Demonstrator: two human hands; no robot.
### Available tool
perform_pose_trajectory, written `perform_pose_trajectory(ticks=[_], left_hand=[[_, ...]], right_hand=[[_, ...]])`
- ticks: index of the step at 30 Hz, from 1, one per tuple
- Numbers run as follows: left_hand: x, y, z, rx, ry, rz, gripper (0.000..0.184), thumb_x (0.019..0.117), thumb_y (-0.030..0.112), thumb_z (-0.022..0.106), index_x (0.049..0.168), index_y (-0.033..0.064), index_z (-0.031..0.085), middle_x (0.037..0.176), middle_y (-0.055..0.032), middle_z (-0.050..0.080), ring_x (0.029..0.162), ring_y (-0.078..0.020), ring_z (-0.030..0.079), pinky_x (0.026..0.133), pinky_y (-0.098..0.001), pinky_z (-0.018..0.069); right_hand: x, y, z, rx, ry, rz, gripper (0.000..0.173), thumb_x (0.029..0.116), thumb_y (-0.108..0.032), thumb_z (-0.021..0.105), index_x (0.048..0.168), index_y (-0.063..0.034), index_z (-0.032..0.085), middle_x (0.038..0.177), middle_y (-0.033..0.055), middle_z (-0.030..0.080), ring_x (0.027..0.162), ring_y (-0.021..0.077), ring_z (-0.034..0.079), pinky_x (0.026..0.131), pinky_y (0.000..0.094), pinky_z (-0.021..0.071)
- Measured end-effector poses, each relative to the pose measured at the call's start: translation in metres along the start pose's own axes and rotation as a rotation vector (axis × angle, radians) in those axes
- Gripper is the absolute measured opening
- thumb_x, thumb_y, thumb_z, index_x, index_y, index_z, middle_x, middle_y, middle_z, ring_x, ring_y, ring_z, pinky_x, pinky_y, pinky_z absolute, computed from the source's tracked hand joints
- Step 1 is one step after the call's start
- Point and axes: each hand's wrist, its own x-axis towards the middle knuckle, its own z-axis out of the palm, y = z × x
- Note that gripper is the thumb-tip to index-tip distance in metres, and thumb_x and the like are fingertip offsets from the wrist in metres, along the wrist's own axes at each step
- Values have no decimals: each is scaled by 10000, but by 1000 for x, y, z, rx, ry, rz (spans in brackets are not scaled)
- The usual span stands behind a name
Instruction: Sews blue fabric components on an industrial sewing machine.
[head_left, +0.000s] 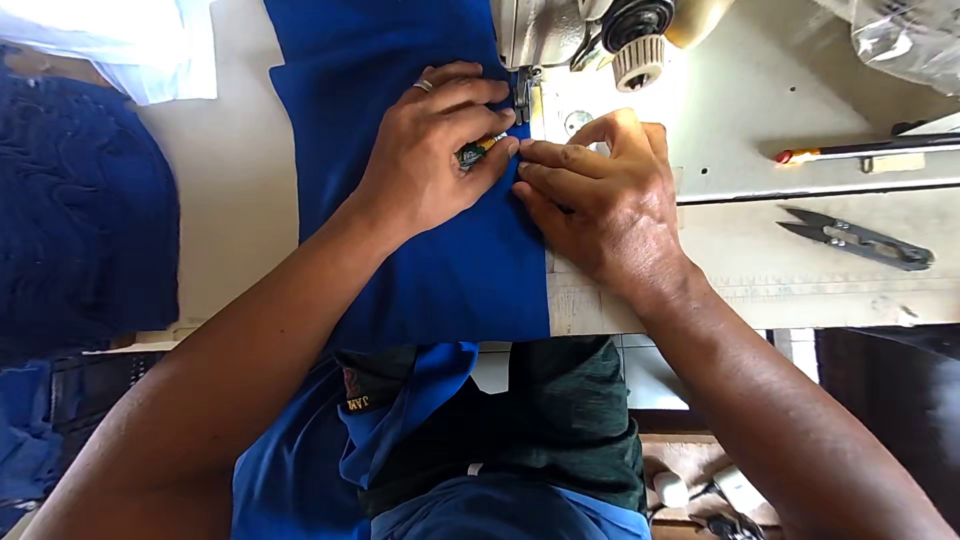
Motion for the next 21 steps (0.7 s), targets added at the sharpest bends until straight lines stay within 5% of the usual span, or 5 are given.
perform_pose_trajectory(ticks=[3,7,21], left_hand=[[0,0,-2,42,-8,15,264,1019,282,628,1110,96,791,1287,-119,711,1327,-313,586,1148,-430,427],[-9,27,-5,143,14,8,260,1029,267,622,1116,81,783,1192,-111,728,1136,-309,631,951,-433,486],[-14,19,2,109,57,12,237,1023,224,622,1121,95,796,1214,-73,750,1194,-258,661,1018,-391,497]], right_hand=[[-1,0,0,7,15,-13,254,1030,-297,601,1014,-170,820,1173,-18,769,1016,245,647,869,427,409],[-3,0,-2,9,5,-22,245,1022,-289,606,1012,-171,821,1169,-23,769,1012,240,647,870,424,417],[0,3,0,4,-19,0,275,1038,-299,567,1052,-182,816,1203,-36,759,1040,244,636,896,435,401]])
